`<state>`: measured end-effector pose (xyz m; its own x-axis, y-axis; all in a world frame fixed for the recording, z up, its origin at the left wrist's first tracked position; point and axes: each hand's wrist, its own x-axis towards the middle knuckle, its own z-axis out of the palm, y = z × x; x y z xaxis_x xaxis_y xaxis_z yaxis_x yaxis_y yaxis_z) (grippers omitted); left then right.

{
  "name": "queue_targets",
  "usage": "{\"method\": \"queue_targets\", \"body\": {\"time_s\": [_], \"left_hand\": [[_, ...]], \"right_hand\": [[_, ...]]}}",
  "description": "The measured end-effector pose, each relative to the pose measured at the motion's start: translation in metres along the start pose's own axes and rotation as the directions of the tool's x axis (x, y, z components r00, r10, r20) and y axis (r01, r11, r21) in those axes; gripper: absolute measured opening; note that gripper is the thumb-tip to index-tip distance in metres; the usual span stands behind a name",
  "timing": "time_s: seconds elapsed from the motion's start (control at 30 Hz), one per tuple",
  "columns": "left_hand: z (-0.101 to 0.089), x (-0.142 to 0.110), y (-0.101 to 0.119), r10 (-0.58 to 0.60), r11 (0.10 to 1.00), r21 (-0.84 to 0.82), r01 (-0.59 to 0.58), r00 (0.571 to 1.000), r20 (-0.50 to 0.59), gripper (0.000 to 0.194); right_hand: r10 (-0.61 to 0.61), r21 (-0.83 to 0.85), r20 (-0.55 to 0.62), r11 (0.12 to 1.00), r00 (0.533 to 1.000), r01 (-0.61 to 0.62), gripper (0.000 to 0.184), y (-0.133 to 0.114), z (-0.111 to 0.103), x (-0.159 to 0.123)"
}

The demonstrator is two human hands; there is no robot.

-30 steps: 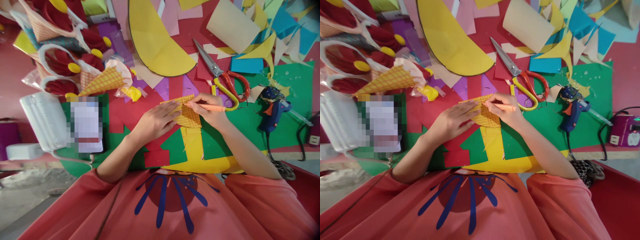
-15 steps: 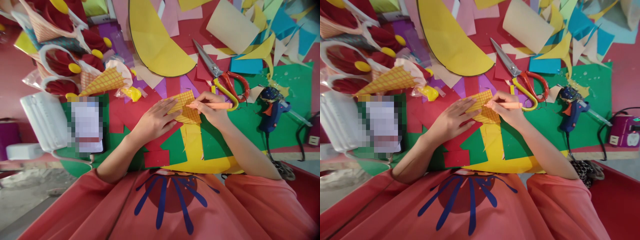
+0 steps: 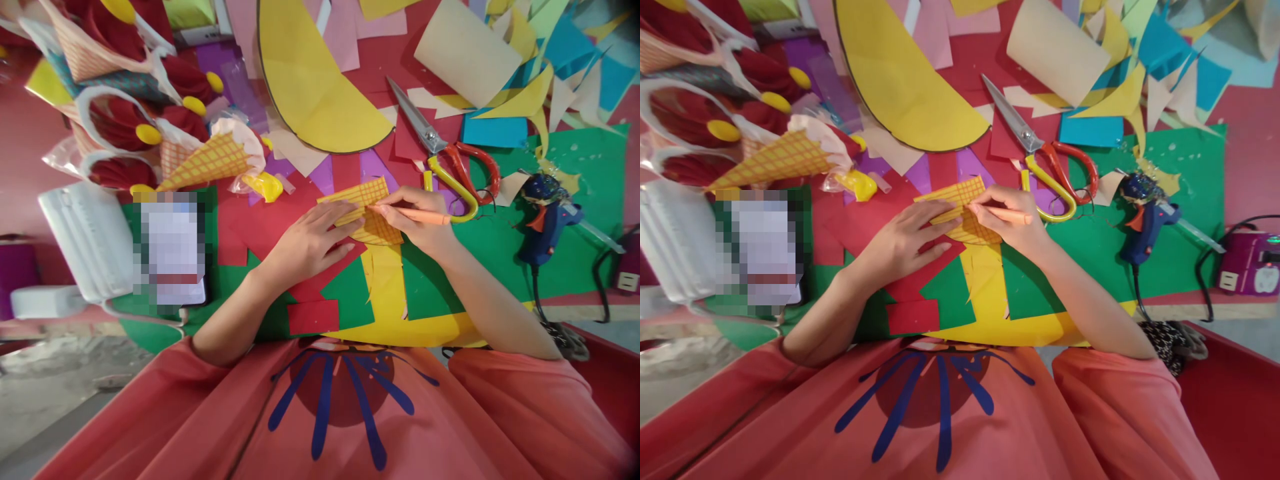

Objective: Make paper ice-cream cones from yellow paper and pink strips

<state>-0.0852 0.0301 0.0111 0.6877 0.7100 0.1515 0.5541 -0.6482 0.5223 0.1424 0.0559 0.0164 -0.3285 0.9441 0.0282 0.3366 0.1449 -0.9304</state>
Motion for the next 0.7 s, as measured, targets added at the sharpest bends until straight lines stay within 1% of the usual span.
{"method": "queue_targets", "body": {"time_s": [0.17, 0.3, 0.43, 0.5, 0.6, 0.7], "left_hand": [[0.0005, -0.0004, 0.0003, -0.010, 1.000, -0.003, 0.010, 1.000, -0.005, 0.036], [0.0005, -0.0009, 0.0003, -0.018, 1.000, -0.006, 0.018, 1.000, 0.000, 0.035], [0.0004, -0.0010, 0.0000, -0.010, 1.000, 0.000, 0.010, 1.000, -0.004, 0.035], [0.0004, -0.0009, -0.0001, -0.009, 1.000, 0.001, 0.009, 1.000, -0.006, 0.035], [0.0009, -0.0009, -0.0003, -0.010, 1.000, -0.005, 0.010, 1.000, -0.013, 0.034], [0.0020, -0.0014, -0.0011, -0.013, 1.000, -0.006, 0.013, 1.000, -0.010, 0.035]], "right_hand": [[-0.012, -0.005, 0.007, 1.000, 1.000, 0.012, 0.016, -0.0001, -0.0007, -0.0003], [0.016, 0.010, 0.027, 1.000, 1.000, -0.016, 0.017, 0.0007, -0.0023, -0.0007], [0.054, 0.058, 0.067, 0.997, 0.996, -0.058, 0.013, 0.0008, -0.0041, 0.0007], [0.091, 0.114, 0.073, 0.989, 0.993, -0.098, 0.013, -0.0002, -0.0047, 0.0018], [0.154, 0.267, 0.036, 0.951, 0.987, -0.158, 0.017, -0.0017, -0.0048, 0.0027], [0.170, 0.348, -0.010, 0.924, 0.985, -0.156, 0.015, -0.0019, -0.0040, 0.0021]]}}
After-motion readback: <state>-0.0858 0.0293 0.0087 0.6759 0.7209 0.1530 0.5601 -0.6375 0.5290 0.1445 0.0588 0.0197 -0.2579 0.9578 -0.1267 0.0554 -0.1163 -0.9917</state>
